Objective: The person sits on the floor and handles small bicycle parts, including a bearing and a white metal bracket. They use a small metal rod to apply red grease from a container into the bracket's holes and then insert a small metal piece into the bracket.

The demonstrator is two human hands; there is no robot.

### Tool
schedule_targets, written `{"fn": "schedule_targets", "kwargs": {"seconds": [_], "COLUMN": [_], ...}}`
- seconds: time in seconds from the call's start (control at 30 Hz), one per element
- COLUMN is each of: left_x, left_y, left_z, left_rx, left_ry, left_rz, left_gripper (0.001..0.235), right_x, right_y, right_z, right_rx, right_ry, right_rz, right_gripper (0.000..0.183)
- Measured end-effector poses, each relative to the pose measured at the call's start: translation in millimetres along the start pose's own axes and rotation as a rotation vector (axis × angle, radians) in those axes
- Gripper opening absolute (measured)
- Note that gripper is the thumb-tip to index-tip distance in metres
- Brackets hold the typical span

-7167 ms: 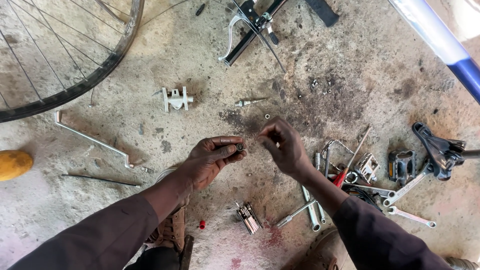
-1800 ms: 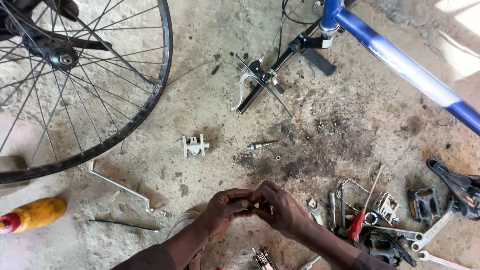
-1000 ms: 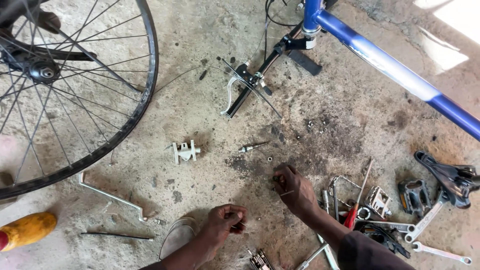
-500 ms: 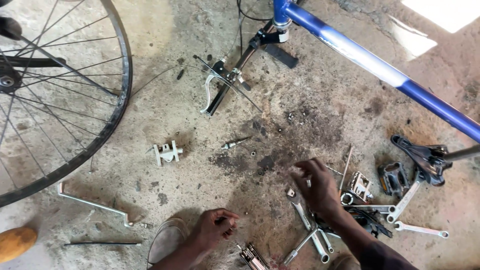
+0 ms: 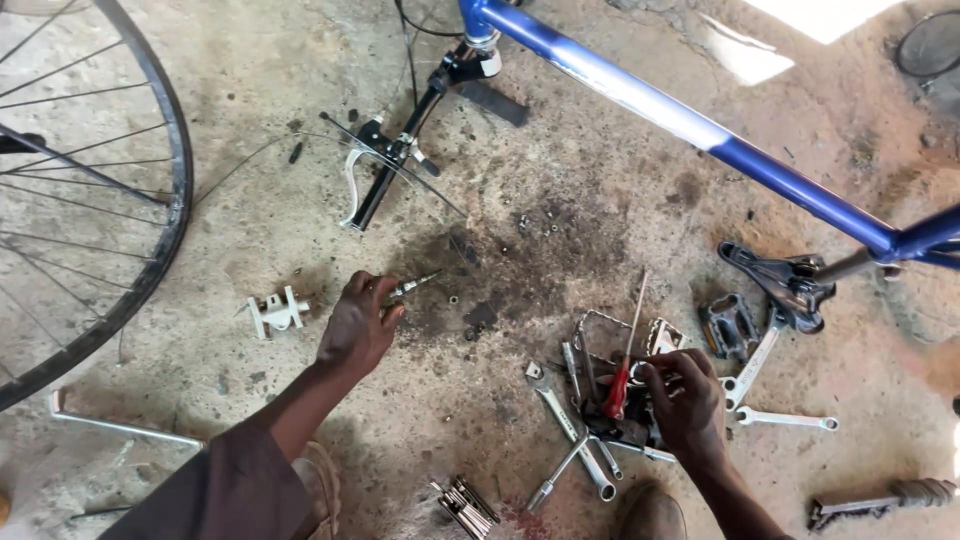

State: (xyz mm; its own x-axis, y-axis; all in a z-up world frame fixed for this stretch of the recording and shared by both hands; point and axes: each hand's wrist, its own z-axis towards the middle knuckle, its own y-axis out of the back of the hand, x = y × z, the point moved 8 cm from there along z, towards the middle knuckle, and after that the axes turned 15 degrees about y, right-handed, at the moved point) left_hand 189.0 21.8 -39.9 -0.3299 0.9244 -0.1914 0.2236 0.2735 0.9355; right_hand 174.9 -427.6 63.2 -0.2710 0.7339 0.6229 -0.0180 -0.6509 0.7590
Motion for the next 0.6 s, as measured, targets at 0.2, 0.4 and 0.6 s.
{"fn": "schedule_targets", "kwargs": {"seconds": [0.2,0.4,0.6], "left_x": [7.6,-1.2,23.0], "left_y": [-12.5,9.7,-14.1], "left_z": [22.0,7.3,14.1], "left_rx": [-0.163,-0.284,-0.297], "left_ry": [-0.124,-0.196,-0.011], "left_rz": [-0.334,-0.055,-0.020], "left_gripper": [0.025,0.019,0.011], "right_x": [-21.0,-40.1,-16.5], "right_y": [1.0,26.9,20.2], "right_z": [-0.3,-8.8,-30.3], "right_rx": [-0.107,-0.145,0.052], "right_ry": [0.024,0.012,0.160], "right_rz": [0.010,-0.105,-0.122], "right_gripper": [0.009,0.012,0.023]}}
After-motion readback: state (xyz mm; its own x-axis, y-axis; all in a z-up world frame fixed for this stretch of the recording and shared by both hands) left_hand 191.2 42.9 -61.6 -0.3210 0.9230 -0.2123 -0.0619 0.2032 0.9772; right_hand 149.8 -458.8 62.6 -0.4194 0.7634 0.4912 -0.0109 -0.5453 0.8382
